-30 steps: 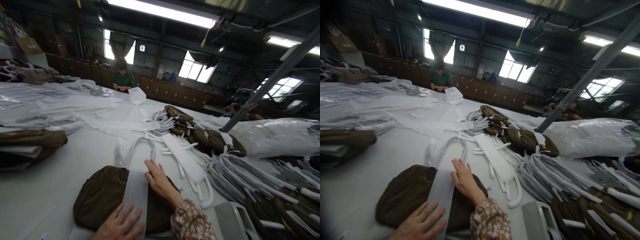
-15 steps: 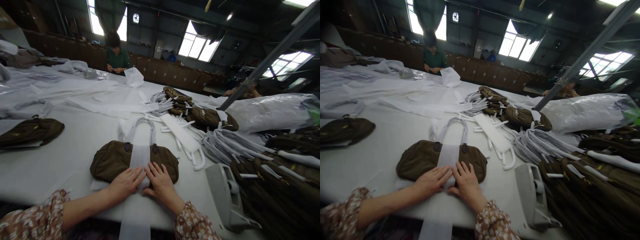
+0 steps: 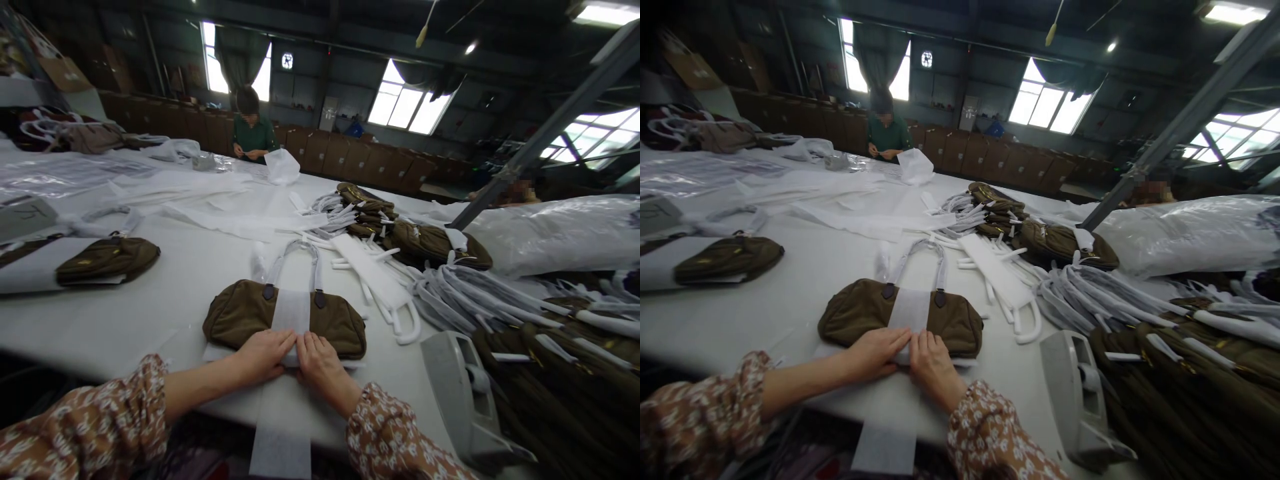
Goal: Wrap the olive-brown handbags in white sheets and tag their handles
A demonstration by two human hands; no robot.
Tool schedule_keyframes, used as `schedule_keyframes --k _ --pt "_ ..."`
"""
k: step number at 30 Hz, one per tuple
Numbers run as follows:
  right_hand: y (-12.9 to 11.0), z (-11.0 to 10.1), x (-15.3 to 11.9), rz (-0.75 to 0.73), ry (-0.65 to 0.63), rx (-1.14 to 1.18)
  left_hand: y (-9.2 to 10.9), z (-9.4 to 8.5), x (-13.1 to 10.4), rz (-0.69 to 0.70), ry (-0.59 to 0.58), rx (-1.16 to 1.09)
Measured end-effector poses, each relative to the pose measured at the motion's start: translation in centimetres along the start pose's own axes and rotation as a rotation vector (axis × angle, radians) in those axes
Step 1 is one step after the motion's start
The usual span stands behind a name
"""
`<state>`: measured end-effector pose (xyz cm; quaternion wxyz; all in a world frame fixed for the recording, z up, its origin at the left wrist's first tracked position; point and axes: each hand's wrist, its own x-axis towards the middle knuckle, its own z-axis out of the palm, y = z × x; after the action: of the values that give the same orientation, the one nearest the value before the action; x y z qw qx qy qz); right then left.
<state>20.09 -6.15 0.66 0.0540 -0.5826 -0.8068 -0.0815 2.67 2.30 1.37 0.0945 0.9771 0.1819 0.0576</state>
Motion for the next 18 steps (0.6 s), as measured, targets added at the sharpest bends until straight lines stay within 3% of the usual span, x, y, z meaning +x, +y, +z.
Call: schedule_keyframes --k 5,8,11,14,18 --pt "0.5 -0.2 -1.5 -0.027 0.17 0.096 0.8 0.3 -0.5 -0.016 0.037 0.111" --pt "0.8 -2.3 -5.1 -0.101 0.173 0.189 0.9 0.5 -0.7 -0.011 0.046 0.115" --pt "0.0 -3.6 -9.8 -0.141 0.086 0.252 0.8 0.6 -0.8 -0.006 0.059 0.112" --pt "-1.8 -2.6 -12.5 -0.144 -0.018 0.287 0.8 0.6 -0.8 0.001 0.059 0.115" --pt "-3.5 -0.6 -11.3 -0.075 0.049 0.298 0.8 0.7 -0.9 -0.003 0.061 0.118"
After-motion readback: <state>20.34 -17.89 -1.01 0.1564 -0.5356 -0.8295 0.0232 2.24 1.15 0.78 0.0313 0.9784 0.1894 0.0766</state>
